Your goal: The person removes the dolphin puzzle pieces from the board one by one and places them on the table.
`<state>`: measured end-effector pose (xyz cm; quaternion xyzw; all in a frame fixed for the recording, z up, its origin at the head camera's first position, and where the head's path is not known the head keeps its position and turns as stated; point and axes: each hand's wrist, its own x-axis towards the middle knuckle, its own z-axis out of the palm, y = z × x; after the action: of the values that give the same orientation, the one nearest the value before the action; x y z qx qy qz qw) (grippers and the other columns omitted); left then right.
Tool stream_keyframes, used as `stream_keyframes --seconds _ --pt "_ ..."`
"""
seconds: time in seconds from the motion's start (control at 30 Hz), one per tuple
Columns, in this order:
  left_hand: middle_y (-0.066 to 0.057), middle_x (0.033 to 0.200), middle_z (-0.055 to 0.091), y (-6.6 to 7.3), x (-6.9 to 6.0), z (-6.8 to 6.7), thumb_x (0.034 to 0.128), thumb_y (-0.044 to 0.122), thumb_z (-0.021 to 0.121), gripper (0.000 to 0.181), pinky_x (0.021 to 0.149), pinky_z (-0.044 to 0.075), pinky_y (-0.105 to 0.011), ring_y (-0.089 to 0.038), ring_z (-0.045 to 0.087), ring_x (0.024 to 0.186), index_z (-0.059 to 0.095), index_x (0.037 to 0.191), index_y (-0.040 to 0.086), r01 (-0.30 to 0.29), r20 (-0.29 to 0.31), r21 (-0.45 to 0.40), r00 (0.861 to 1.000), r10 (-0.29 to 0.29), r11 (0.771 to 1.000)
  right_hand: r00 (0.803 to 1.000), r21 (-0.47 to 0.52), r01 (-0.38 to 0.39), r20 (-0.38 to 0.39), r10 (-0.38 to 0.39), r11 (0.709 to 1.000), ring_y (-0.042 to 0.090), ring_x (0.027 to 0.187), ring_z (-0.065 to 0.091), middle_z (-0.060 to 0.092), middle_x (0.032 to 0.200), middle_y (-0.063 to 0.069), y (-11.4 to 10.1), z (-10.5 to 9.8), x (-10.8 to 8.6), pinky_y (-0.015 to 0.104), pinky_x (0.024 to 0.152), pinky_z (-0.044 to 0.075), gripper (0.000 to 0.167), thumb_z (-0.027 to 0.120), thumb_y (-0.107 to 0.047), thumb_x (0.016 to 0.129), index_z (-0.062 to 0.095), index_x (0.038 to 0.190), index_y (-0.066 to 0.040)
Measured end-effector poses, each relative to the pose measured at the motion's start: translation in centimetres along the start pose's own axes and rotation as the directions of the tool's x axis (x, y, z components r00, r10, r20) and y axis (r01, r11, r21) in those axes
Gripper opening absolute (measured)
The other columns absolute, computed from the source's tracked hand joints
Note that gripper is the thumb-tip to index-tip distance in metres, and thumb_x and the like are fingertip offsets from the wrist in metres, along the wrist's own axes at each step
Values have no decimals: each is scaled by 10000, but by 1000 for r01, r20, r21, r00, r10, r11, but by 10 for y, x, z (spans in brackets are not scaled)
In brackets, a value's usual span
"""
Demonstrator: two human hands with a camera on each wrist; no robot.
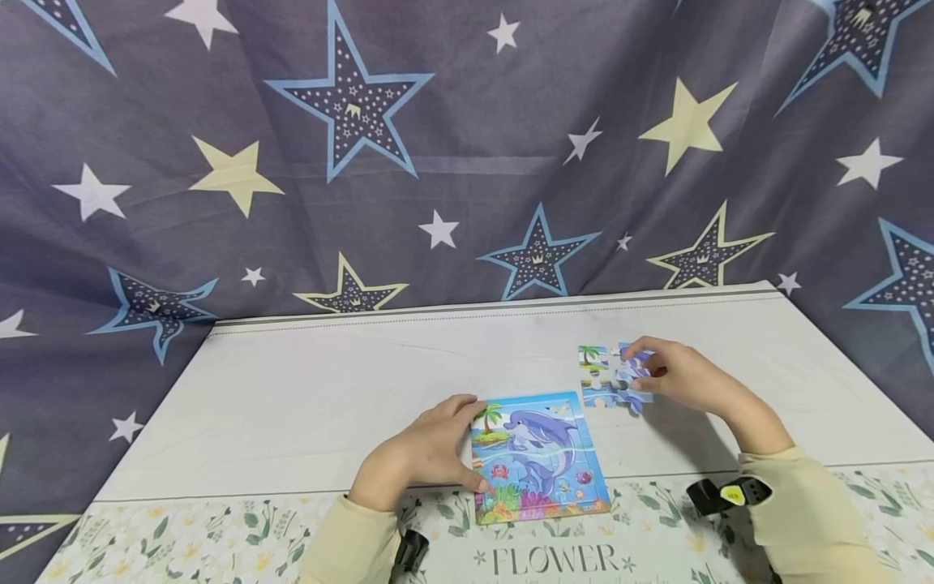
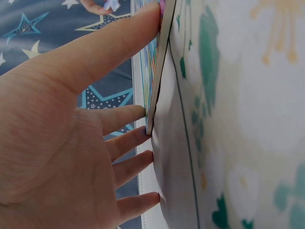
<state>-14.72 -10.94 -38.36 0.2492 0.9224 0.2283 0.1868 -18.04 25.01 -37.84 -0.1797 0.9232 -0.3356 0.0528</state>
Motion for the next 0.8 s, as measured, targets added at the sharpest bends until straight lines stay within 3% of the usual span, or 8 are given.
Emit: stream_keyframes --seconds 0.33,0.8 --pt "-158 1575 286 0 0 1 689 384 903 1058 1142 278 -561 -363 281 1441 353 1525 40 4 -2 6 1000 -4 1000 999 -15 -32 10 33 999 161 668 523 621 782 41 14 -1 -2 332 601 446 325 714 -33 887 586 1176 42" --pt "-163 1574 286 1 0 0 692 383 899 1054 1143 276 -561 -372 284 1438 353 1524 35 1 -5 11 1000 -1 1000 999 -70 -45 -29 43 997 200 760 595 640 848 90 27 3 0 363 653 494 341 742 -43 858 631 1146 102"
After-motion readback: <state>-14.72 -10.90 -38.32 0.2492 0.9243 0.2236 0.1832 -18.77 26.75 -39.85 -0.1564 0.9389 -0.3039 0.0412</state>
